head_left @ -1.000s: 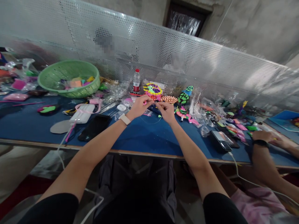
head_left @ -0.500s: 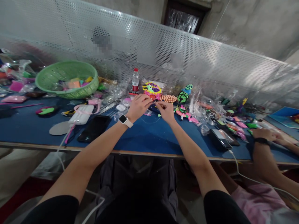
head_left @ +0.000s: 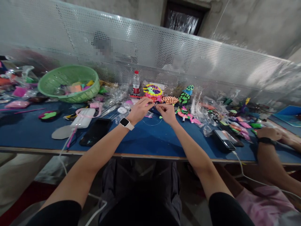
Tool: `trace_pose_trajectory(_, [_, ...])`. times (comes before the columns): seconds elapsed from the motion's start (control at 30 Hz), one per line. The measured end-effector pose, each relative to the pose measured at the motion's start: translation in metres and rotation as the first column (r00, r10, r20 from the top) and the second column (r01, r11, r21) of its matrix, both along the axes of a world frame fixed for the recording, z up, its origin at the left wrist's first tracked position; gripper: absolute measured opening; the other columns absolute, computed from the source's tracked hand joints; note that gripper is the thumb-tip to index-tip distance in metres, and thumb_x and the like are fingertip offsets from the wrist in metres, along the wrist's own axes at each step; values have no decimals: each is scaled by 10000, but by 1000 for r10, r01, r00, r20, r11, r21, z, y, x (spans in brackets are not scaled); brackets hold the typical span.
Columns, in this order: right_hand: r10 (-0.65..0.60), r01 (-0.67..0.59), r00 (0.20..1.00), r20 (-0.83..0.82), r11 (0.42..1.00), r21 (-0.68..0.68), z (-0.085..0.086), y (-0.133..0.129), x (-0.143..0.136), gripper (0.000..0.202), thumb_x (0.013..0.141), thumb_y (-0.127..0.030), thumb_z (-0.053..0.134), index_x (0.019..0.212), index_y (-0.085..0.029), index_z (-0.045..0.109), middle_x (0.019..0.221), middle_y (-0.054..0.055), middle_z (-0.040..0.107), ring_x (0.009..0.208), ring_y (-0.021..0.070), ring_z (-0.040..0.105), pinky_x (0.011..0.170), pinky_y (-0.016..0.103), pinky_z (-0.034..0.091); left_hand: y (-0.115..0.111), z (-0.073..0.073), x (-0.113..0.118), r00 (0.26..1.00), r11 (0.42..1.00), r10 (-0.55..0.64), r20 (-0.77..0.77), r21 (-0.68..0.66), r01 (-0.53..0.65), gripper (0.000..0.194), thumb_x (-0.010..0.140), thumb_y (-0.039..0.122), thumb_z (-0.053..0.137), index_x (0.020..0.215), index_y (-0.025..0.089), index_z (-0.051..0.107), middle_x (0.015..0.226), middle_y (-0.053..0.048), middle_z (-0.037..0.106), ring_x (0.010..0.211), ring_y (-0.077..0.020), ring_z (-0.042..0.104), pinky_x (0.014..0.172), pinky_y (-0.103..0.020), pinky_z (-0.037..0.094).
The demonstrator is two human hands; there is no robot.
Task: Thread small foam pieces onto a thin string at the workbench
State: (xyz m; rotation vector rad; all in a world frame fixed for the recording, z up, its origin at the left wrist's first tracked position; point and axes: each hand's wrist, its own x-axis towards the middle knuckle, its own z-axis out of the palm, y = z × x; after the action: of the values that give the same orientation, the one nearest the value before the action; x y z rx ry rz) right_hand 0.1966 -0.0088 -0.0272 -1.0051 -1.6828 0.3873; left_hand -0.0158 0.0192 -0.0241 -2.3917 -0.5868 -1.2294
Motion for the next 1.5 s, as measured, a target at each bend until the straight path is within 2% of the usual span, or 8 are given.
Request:
trace_pose_trajectory(0.17, [20, -20, 999, -29, 1000, 2, 2, 0, -1, 533, 956, -683, 697, 825, -184, 830, 542, -58, 355, 547, 117, 301, 572, 306, 293, 1, 0, 1, 992, 999, 7, 126, 51, -14, 240, 1141, 218, 574, 1305, 167, 742, 1267, -161, 749, 1224, -264, 738, 1048, -442, 655])
trace_pose_trajectory(0.27, [21, -21, 999, -35, 1000, 3, 1, 1, -1, 537, 947, -698, 703, 828, -190, 831, 546, -49, 393, 549, 119, 324, 573, 306, 300, 3, 0, -4, 998, 994, 27, 61, 107, -33, 209, 1140, 207, 579, 1238, 171, 761, 1183, -131, 787, 1163, -249, 771, 1044, -430, 664])
trace_pose_trajectory(0.43, [-50, 49, 998, 45, 998, 37, 0, -1, -1, 385, 996, -557, 702, 891, -218, 851, 571, -21, 564, 545, 147, 481, 581, 313, 392, 4, -3, -9, 994, 976, 107, -31, 196, -99, 258, 1157, 185, 533, 1309, 149, 739, 1190, -133, 821, 1091, -224, 808, 942, -358, 684])
trace_pose_trajectory(0.6, [-184, 133, 961, 208, 962, 237, 0, -3, -4, 184, 1029, -357, 691, 1032, -249, 840, 969, 76, 837, 821, 226, 715, 851, 389, 562, 4, -6, -7, 988, 983, 121, -95, 150, -106, 247, 1160, 178, 518, 1241, 174, 752, 1118, -95, 824, 1049, -201, 798, 929, -326, 660])
trace_pose_trajectory(0.77, [-162, 101, 944, 287, 971, 216, -5, -2, -6, 173, 1047, -309, 649, 958, -231, 775, 793, 38, 751, 738, 203, 668, 792, 353, 522, 8, -9, -5, 990, 994, 100, -98, 54, -95, 272, 1176, 235, 508, 1169, 175, 773, 1054, -99, 807, 987, -205, 780, 882, -329, 643])
trace_pose_trajectory(1.07, [-131, 116, 984, 124, 986, 122, -8, -3, -11, 210, 995, -303, 664, 796, -241, 639, 578, -51, 516, 547, 147, 463, 629, 319, 379, 6, -12, -2, 979, 986, 162, -125, 64, -155, 286, 1172, 234, 518, 1298, 137, 755, 1184, -142, 825, 1111, -233, 796, 983, -373, 660])
trace_pose_trajectory(1.27, [-131, 105, 975, 181, 984, 142, -8, -1, -8, 190, 990, -268, 633, 802, -246, 611, 593, -49, 506, 564, 155, 457, 640, 321, 365, 2, -11, 0, 971, 988, 155, -181, 39, -150, 319, 1110, 100, 539, 1366, 114, 729, 1249, -171, 805, 1164, -269, 784, 1031, -412, 654])
trace_pose_trajectory(1.5, [-169, 48, 887, 429, 960, 277, -8, 5, 4, 169, 989, -205, 621, 823, -233, 629, 683, 6, 593, 707, 211, 537, 846, 393, 408, -1, -6, 1, 950, 987, 141, -280, -39, -158, 319, 1092, 86, 546, 1351, 155, 721, 1244, -147, 787, 1158, -256, 759, 1024, -398, 608])
